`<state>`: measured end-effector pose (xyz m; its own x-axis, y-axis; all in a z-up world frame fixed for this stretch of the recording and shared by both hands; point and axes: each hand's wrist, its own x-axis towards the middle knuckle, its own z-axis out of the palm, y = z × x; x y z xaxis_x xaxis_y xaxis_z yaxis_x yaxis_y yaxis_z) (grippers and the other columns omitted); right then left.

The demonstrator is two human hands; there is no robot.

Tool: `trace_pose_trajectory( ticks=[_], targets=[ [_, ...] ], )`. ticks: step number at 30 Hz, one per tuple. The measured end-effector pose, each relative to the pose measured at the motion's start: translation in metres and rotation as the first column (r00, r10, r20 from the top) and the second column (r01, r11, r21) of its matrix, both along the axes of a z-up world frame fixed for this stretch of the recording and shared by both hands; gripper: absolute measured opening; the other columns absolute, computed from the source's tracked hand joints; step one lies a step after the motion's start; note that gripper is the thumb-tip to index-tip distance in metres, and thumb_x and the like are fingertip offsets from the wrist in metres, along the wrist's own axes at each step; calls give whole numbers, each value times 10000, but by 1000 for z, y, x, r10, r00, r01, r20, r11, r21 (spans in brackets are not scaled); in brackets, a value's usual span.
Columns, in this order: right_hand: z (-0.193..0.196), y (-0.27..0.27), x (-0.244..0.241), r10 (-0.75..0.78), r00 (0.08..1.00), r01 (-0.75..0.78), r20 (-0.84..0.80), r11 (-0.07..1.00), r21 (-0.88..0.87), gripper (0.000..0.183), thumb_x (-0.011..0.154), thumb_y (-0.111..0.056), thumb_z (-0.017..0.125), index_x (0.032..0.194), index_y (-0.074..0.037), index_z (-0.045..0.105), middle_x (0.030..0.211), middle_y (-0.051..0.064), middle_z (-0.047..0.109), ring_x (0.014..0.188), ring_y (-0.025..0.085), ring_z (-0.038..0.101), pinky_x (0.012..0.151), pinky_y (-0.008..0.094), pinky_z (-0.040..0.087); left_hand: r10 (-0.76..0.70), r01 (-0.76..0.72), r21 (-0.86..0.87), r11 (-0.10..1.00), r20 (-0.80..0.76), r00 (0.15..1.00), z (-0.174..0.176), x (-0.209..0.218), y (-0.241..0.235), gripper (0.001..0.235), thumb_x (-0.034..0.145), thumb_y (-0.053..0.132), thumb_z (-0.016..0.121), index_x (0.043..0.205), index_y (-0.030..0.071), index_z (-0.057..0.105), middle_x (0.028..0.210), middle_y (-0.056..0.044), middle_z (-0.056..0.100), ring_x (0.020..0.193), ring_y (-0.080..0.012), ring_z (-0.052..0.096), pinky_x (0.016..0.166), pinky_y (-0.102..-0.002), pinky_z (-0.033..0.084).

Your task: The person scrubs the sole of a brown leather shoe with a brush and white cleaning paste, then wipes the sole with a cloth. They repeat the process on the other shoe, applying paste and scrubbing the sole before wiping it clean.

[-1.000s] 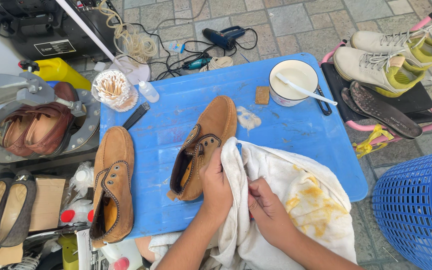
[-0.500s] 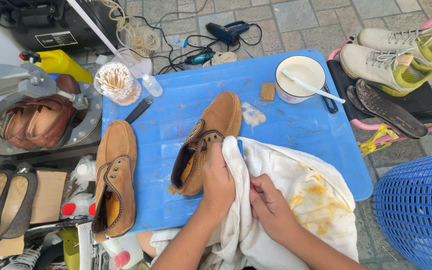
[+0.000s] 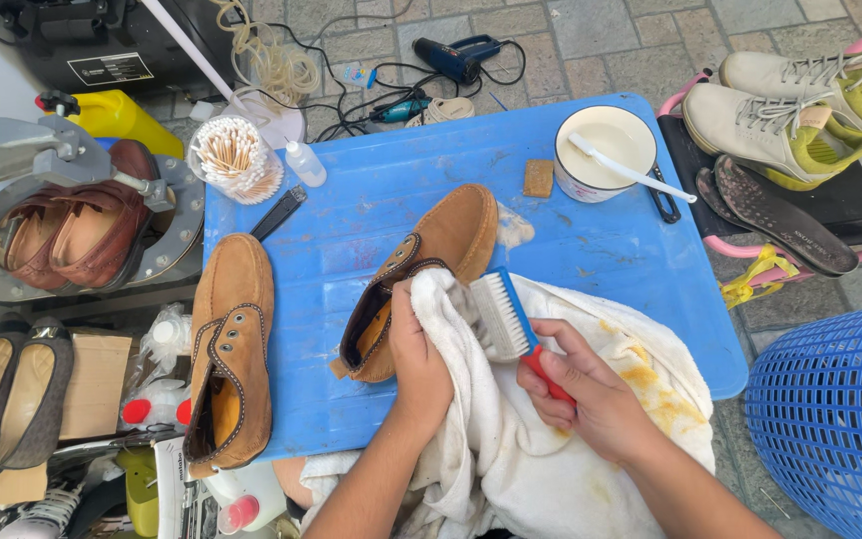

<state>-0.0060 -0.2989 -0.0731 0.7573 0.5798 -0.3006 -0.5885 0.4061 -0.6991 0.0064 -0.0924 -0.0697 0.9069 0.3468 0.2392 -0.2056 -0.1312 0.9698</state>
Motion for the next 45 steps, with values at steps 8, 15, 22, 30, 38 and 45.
trace_pose_trajectory(
  ticks=[8,15,22,30,38,45],
  targets=[
    [11,30,-15,231,726,296,647,745,-598,379,1056,-208,492,1391,-32,516,1136,122,749,1060,226,721,922,341,514,-41,34,120,992,55,998,7,3,-7,140,1007,110,606,1072,-1,549,922,-126,653,864,-217,657,785,-327,523],
    [1,31,-16,178,756,261,630,800,-540,325,1091,-228,496,1357,-45,529,902,69,688,843,157,616,788,284,507,12,-36,185,982,131,991,-1,3,-6,183,992,151,640,973,20,514,798,-90,641,726,-177,663,665,-309,522],
    [-14,16,2,19,999,-21,40,998,57,217,1088,-284,454,1253,-144,464,792,16,442,531,61,282,449,217,226,62,-57,-97,994,50,997,4,9,-5,152,1048,146,573,1148,40,527,1023,-44,584,936,-118,559,845,-282,508],
    [-10,22,-10,30,911,111,412,943,-313,303,1095,-280,455,1343,-110,498,780,-29,441,604,37,357,513,205,327,-24,23,17,1000,80,997,10,9,-9,267,974,147,656,1163,32,506,1036,-57,630,946,-130,614,852,-289,535],
    [23,-49,13,-43,733,594,679,526,-608,407,1025,-256,566,1370,-39,574,922,-6,660,806,39,573,710,202,492,-512,363,-539,760,-152,845,-12,27,18,228,956,132,670,1124,21,563,994,-55,660,883,-116,611,786,-271,532],
    [4,-110,26,259,634,772,729,-143,-620,357,1050,-219,672,1305,31,667,1123,235,705,1023,415,632,924,473,483,-572,392,-581,713,-160,804,-16,38,20,215,932,114,679,1106,14,601,960,-48,683,826,-101,610,721,-254,527]
  ],
)
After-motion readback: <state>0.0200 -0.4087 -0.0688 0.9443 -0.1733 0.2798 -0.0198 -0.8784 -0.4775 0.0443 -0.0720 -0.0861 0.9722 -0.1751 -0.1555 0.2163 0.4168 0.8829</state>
